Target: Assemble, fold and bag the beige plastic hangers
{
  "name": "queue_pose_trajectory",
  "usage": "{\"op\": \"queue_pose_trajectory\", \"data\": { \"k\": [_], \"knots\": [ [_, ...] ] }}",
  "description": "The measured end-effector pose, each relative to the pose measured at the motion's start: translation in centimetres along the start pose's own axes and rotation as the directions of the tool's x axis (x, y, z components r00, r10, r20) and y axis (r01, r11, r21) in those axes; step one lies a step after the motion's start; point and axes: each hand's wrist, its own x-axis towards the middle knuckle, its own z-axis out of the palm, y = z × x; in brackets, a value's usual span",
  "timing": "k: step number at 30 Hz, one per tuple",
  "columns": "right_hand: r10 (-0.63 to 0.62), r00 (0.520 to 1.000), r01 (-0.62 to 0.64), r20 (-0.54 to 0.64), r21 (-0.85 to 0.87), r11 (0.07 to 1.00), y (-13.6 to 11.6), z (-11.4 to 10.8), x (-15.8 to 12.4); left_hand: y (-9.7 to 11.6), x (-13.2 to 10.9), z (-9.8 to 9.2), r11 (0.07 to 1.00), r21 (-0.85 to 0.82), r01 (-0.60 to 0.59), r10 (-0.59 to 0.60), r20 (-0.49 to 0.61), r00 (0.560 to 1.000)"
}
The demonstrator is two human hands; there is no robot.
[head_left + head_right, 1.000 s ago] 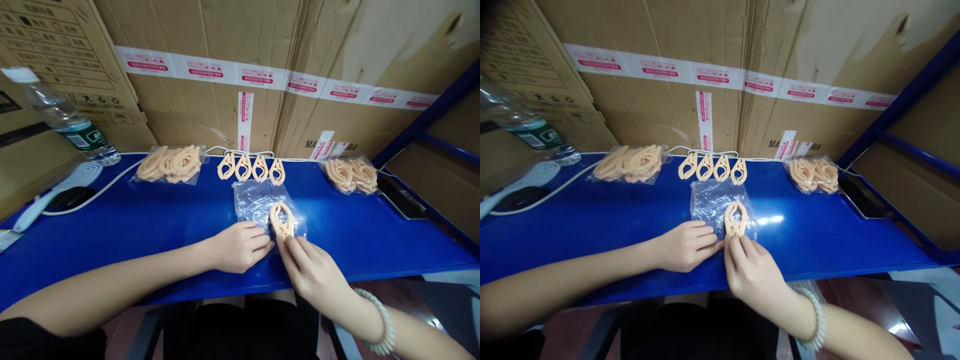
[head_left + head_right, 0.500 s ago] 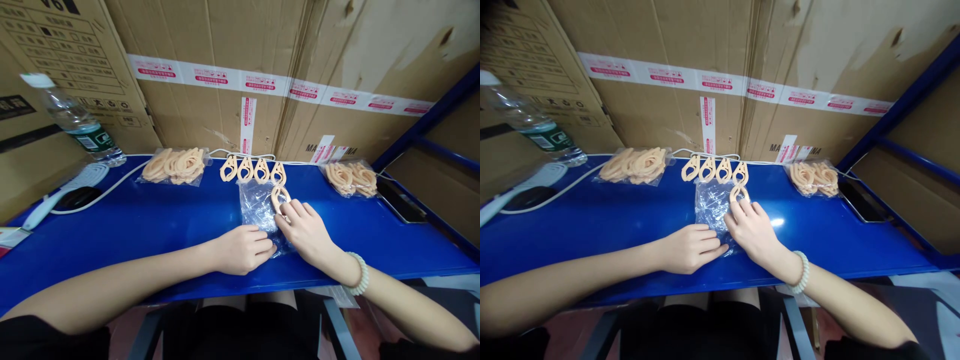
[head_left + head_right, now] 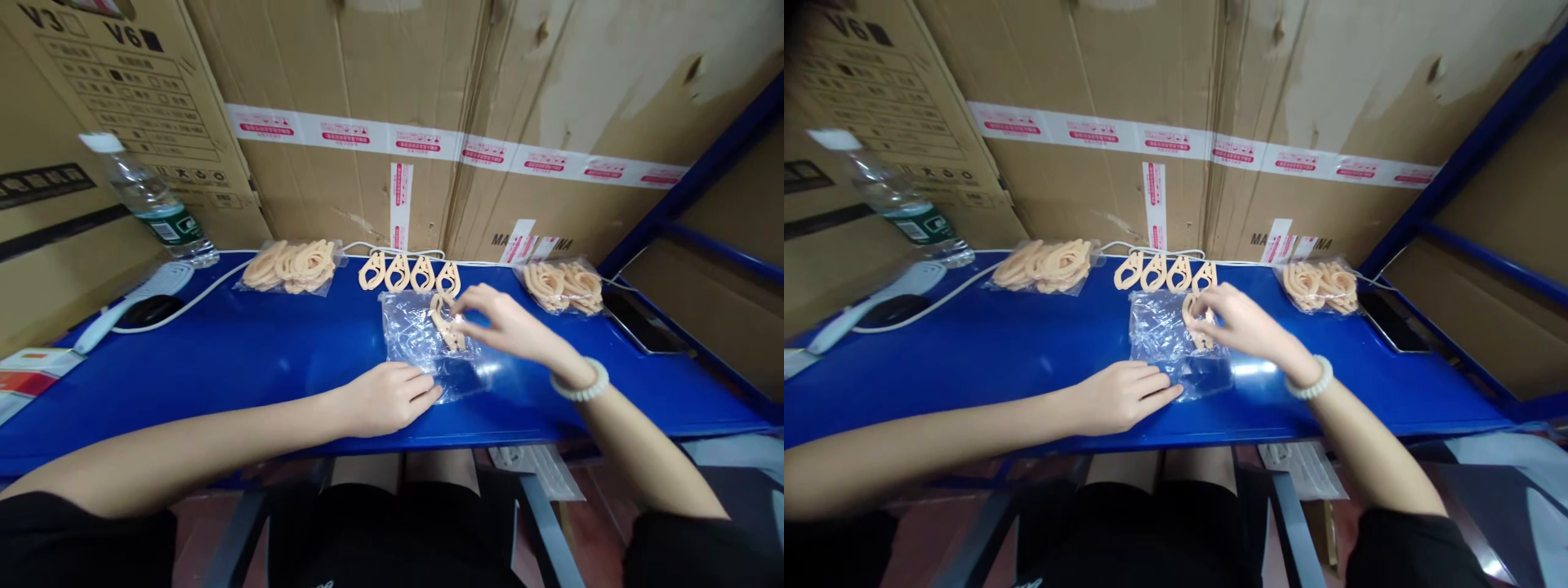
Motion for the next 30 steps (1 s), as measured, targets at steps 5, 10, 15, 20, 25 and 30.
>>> {"op": "queue_pose_trajectory", "data": {
  "k": [5,10,15,20,25,30],
  "knots": [
    [0.169,0.986,-0.162,0.004,-0.261,0.952,6.9,-0.1,5.2,2.6,-1.0,-1.1,0.984,0.023,0.179,-0.180,0.085,0.980],
    [0.162,0.960,-0.070,0.229,-0.363,0.929,11.2,3.3,8.2,6.5,-1.2,-1.1,0.889,0.025,0.457,-0.458,0.088,0.885],
    [0.211,0.955,-0.098,0.207,-0.451,0.887,12.4,3.0,5.5,8.3,-1.8,0.1,0.840,0.035,0.542,-0.542,-0.007,0.840],
    [0.286,0.941,-0.155,0.179,-0.524,0.837,11.9,1.9,-0.6,8.4,-2.0,0.6,0.840,0.034,0.542,-0.541,-0.042,0.840],
    [0.158,0.987,-0.141,-0.001,-0.465,0.874,9.3,1.4,-6.7,8.5,-1.8,0.4,0.819,-0.008,0.574,-0.574,-0.042,0.818],
    [0.075,0.950,-0.176,-0.303,-0.324,0.929,2.7,0.1,-10.1,8.5,-1.8,0.4,0.807,-0.020,0.591,-0.591,-0.043,0.805]
  ]
}}
